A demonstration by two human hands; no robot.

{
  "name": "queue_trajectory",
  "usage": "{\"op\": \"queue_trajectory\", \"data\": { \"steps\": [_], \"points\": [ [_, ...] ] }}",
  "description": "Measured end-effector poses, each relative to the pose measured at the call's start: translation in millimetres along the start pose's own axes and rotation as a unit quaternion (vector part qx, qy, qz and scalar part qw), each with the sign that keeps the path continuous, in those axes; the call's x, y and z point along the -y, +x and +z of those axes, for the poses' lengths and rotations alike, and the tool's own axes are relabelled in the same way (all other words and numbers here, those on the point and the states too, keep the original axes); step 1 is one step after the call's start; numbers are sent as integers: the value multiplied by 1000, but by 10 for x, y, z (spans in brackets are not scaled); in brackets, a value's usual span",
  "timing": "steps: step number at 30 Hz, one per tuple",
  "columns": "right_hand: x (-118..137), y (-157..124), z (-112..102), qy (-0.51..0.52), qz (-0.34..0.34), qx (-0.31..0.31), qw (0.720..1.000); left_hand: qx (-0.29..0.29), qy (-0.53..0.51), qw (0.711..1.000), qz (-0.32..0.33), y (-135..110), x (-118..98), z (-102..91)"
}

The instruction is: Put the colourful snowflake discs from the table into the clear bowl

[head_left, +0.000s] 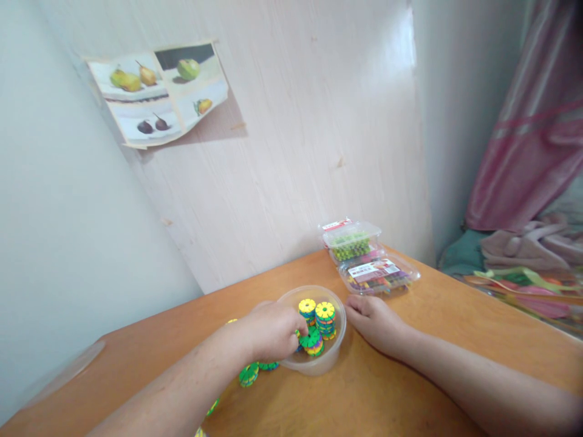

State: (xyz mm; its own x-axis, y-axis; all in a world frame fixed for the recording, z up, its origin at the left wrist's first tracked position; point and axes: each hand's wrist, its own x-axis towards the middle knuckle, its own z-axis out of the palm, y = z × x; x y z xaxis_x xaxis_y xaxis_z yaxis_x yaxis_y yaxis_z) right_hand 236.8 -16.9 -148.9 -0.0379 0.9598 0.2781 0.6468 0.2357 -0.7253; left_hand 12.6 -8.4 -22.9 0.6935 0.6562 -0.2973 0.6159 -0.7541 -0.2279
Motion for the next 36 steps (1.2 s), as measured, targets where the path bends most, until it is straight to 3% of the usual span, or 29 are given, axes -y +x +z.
{"op": "queue_trajectory", "data": {
  "steps": [16, 23, 30, 36],
  "points": [
    [-8, 8, 4, 0, 1, -4, 1000, -10, -15, 1000, 8, 21, -43, -53],
    [-27, 0, 0, 0, -10, 3, 1000, -44, -43, 994, -90, -297, 112, -160],
    [-50, -12, -8, -9, -19, 4, 1000, -48, -77, 981, -173, -658, 305, -20],
    [-54, -20, -24, -17, -23, 12, 1000, -19, -86, 979, -183, -694, 351, 164]
  ]
}}
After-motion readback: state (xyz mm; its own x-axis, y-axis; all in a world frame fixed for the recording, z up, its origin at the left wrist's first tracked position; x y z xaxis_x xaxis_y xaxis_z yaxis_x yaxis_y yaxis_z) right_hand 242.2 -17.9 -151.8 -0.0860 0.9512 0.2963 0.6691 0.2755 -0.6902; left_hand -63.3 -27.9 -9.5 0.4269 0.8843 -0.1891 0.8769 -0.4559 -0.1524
